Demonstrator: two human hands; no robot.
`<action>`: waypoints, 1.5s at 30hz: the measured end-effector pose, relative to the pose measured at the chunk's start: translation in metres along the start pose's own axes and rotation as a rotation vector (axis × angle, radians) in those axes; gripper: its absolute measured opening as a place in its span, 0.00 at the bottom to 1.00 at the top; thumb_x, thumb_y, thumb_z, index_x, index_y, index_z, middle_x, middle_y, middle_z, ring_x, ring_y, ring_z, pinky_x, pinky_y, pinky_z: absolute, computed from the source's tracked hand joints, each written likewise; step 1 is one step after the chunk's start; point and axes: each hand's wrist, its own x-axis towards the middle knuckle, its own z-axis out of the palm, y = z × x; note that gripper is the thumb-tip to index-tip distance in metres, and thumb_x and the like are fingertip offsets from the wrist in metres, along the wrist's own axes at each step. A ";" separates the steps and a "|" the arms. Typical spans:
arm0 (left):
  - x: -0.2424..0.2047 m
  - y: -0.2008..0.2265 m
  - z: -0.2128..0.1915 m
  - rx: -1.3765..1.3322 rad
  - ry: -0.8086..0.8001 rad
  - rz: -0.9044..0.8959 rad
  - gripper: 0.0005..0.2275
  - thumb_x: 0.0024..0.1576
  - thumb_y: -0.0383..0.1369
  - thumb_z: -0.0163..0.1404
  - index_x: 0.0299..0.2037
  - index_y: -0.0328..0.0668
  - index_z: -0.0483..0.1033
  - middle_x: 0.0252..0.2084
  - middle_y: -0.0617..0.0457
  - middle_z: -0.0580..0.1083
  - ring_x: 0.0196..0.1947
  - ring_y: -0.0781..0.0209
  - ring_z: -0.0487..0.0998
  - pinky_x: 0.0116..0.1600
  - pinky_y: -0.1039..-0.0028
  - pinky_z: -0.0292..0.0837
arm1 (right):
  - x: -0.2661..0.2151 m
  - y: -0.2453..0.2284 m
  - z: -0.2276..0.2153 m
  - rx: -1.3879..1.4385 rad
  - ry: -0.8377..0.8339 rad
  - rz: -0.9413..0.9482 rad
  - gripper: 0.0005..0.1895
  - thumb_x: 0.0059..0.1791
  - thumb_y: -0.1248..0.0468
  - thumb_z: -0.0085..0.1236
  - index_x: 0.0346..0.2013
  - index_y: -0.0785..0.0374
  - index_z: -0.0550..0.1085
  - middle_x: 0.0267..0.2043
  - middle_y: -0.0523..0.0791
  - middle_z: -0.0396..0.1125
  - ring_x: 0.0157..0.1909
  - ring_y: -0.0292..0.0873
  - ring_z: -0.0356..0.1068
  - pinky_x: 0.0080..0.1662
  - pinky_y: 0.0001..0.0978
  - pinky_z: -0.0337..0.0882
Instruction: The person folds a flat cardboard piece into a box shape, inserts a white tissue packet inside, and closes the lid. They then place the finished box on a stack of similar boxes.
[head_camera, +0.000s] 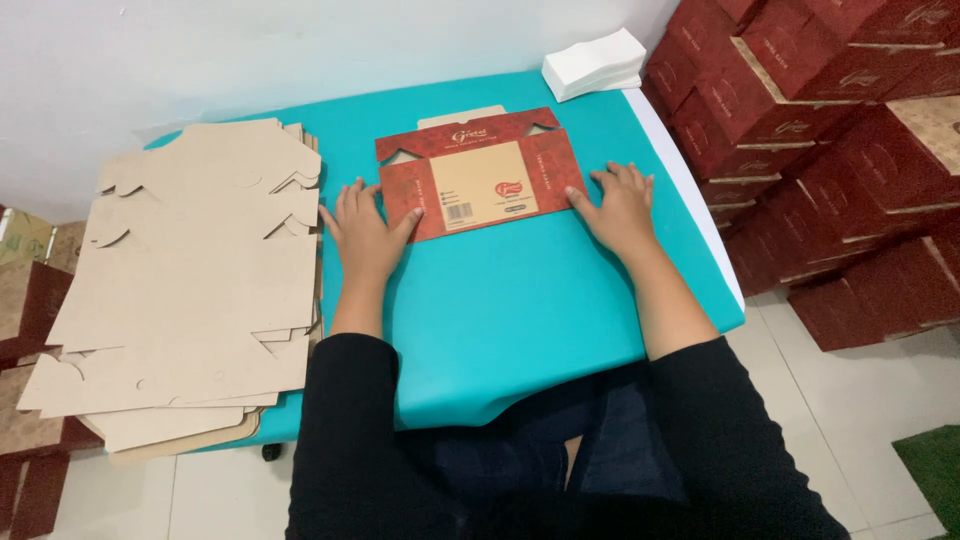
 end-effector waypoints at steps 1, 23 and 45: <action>0.004 -0.009 0.009 0.002 -0.002 0.000 0.27 0.49 0.47 0.58 0.54 0.41 0.67 0.62 0.45 0.62 0.66 0.44 0.55 0.66 0.39 0.34 | 0.001 0.001 0.004 0.001 -0.001 0.001 0.27 0.50 0.46 0.53 0.51 0.67 0.71 0.60 0.56 0.58 0.67 0.63 0.48 0.64 0.66 0.36; -0.002 0.021 -0.027 -0.533 -0.078 0.347 0.20 0.46 0.42 0.64 0.41 0.37 0.76 0.38 0.44 0.76 0.48 0.45 0.74 0.64 0.56 0.49 | 0.009 -0.002 -0.006 0.978 0.239 -0.128 0.11 0.58 0.59 0.36 0.33 0.57 0.63 0.26 0.37 0.57 0.33 0.30 0.57 0.42 0.21 0.58; -0.005 0.022 -0.025 -0.253 -0.025 0.027 0.38 0.49 0.43 0.62 0.65 0.41 0.53 0.27 0.52 0.76 0.30 0.50 0.78 0.46 0.64 0.64 | -0.009 -0.050 -0.014 0.452 -0.067 -0.027 0.32 0.44 0.60 0.64 0.57 0.70 0.62 0.49 0.61 0.65 0.55 0.63 0.64 0.54 0.52 0.63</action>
